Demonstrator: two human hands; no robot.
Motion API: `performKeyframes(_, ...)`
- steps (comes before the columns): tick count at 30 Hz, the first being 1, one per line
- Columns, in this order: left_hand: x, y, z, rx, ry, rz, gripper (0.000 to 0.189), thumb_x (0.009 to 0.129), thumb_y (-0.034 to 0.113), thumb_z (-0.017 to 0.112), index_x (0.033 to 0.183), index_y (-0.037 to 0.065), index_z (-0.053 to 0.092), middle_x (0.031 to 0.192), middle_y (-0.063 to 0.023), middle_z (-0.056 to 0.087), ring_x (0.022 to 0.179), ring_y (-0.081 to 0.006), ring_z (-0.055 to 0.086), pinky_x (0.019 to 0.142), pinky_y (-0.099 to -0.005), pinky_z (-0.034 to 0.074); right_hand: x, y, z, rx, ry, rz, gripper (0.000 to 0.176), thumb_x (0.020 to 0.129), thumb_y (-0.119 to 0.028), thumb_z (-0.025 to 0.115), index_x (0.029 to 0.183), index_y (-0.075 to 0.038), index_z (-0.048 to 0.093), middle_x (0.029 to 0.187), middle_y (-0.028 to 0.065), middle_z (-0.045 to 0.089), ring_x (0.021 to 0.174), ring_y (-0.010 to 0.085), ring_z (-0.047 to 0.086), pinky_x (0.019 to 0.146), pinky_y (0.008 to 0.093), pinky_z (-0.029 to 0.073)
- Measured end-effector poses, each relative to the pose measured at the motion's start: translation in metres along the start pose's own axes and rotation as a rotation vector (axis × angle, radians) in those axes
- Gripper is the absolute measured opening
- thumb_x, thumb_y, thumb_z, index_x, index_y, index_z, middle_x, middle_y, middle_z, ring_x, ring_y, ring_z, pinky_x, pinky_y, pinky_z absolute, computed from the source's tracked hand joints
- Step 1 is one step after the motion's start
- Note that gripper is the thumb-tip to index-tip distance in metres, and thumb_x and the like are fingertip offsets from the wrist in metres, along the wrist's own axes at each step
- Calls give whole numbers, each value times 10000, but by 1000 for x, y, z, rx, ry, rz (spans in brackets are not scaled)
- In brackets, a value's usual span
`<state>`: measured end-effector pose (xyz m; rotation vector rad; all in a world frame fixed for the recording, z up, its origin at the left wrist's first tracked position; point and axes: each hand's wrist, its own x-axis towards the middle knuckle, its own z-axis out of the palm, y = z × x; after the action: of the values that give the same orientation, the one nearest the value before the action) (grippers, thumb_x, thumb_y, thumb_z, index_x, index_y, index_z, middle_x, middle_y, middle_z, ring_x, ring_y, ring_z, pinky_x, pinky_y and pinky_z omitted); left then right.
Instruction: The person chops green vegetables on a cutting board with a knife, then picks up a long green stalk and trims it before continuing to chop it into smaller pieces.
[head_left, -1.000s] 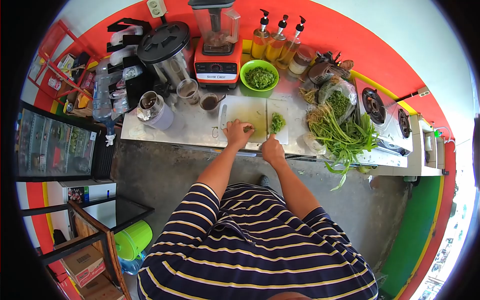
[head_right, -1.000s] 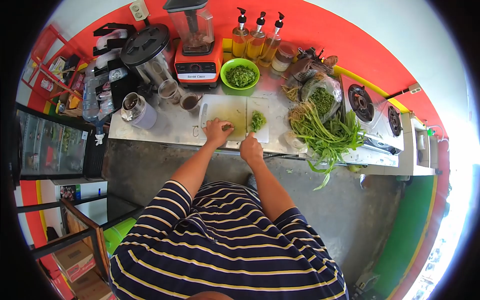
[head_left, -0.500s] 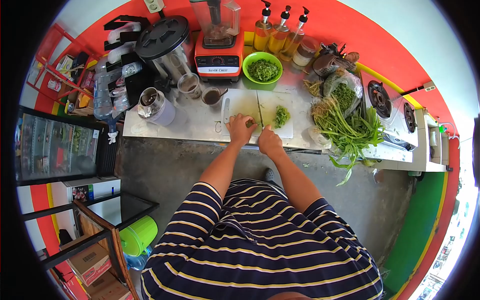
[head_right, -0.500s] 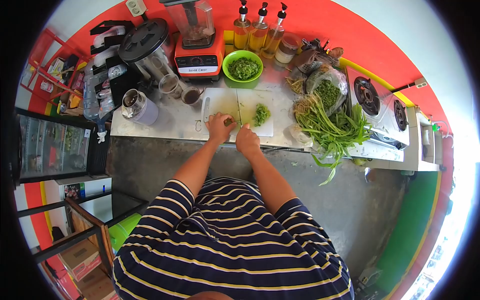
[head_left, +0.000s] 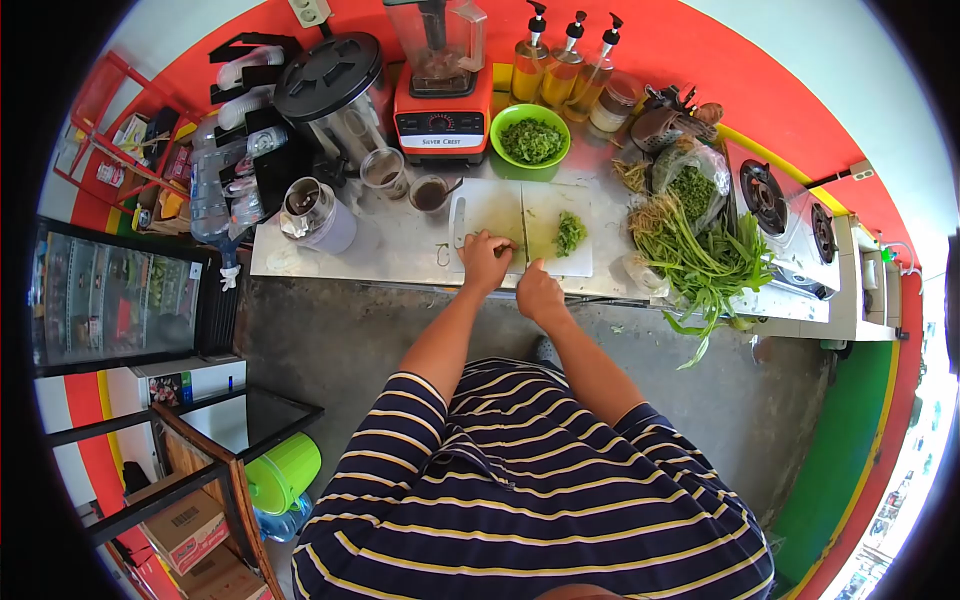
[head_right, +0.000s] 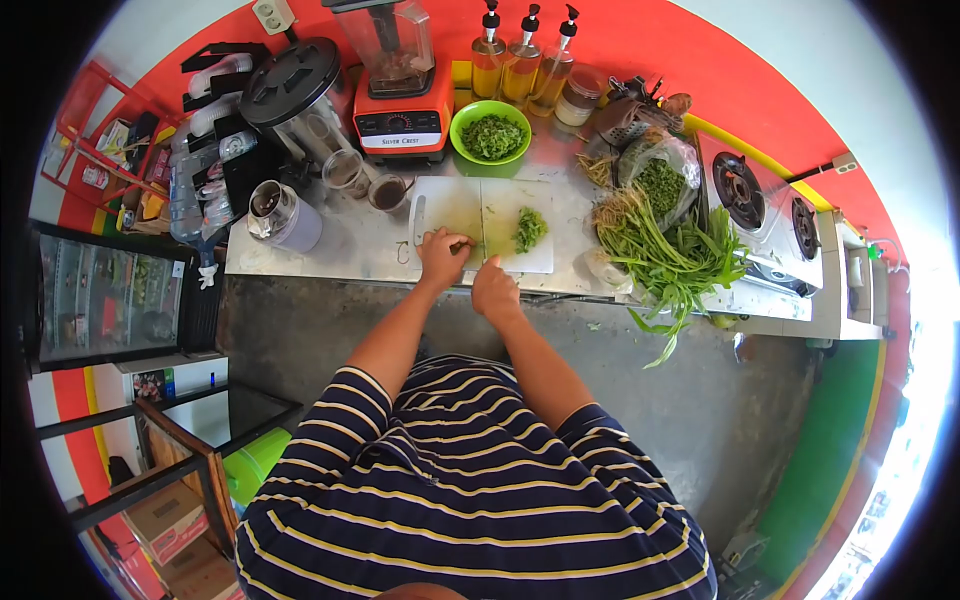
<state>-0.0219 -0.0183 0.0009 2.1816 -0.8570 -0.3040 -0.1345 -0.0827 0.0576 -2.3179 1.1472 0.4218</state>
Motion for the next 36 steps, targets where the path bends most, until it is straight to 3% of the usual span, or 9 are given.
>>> performKeyframes(11, 0, -3, 1, -16, 12, 20, 144, 766, 176, 754, 901, 217, 730, 867, 37, 594, 973, -226, 514, 887, -427, 338, 2, -5, -12, 18, -61, -6, 367, 888, -62, 560, 1189, 65, 392, 1101, 329, 652, 1056, 453, 653, 906, 482, 533)
performKeyframes(14, 1, -3, 0, -68, 26, -11, 164, 739, 157, 780, 883, 185, 707, 909, 9, 582, 982, -237, 522, 889, -426, 350, -4, -3, -1, -39, -46, -19, 323, 892, -56, 543, 1164, 66, 418, 1087, 333, 654, 1058, 456, 651, 900, 483, 536)
performKeyframes(16, -1, -3, -1, -210, 183, 27, 199, 708, 135, 804, 867, 141, 686, 966, -36, 558, 999, -257, 530, 889, -428, 366, 2, -6, -5, -6, -36, -31, 316, 890, -49, 538, 1159, 64, 418, 1075, 338, 655, 1057, 449, 655, 902, 481, 538)
performKeyframes(23, -4, -13, -2, -191, 145, 114, 190, 697, 134, 811, 834, 84, 690, 994, -71, 537, 1017, -283, 538, 870, -424, 392, 2, -11, -9, 91, -123, 33, 330, 898, -52, 535, 1174, 62, 394, 1073, 332, 659, 1060, 443, 656, 916, 472, 535)
performKeyframes(25, -4, -12, -2, -172, 130, 94, 144, 714, 123, 793, 824, 80, 711, 995, -75, 538, 1009, -276, 549, 860, -415, 413, -1, -7, 6, -23, 22, -42, 287, 904, -42, 520, 1148, 58, 407, 1013, 316, 677, 960, 444, 688, 833, 456, 570)
performKeyframes(28, -5, -14, -8, -188, 93, 135, 168, 727, 110, 788, 879, 60, 737, 1014, -100, 551, 965, -279, 592, 859, -383, 480, 12, -8, 5, -14, 51, -65, 286, 904, -41, 524, 1146, 54, 405, 997, 319, 677, 919, 432, 701, 795, 457, 580)
performKeyframes(31, -5, -16, -13, -227, 46, 130, 167, 740, 91, 770, 901, 58, 745, 1011, -107, 556, 973, -278, 598, 871, -371, 486, 19, -14, -13, 34, -120, 22, 298, 901, -45, 541, 1144, 56, 399, 1000, 327, 675, 935, 423, 702, 810, 474, 574)
performKeyframes(35, -3, -18, -11, -223, 59, 161, 164, 752, 81, 761, 912, 48, 744, 1007, -114, 566, 970, -280, 602, 868, -370, 488, 8, -15, -4, 61, -161, 42, 315, 896, -56, 560, 1145, 54, 401, 1021, 330, 672, 1014, 416, 684, 874, 483, 553)
performKeyframes(36, -2, -16, -12, -236, 52, 142, 161, 757, 78, 759, 913, 44, 743, 1009, -117, 570, 968, -283, 603, 869, -371, 488, 5, -14, 4, 4, -65, 5, 311, 897, -59, 561, 1140, 51, 403, 1005, 324, 676, 1002, 414, 688, 864, 476, 558)
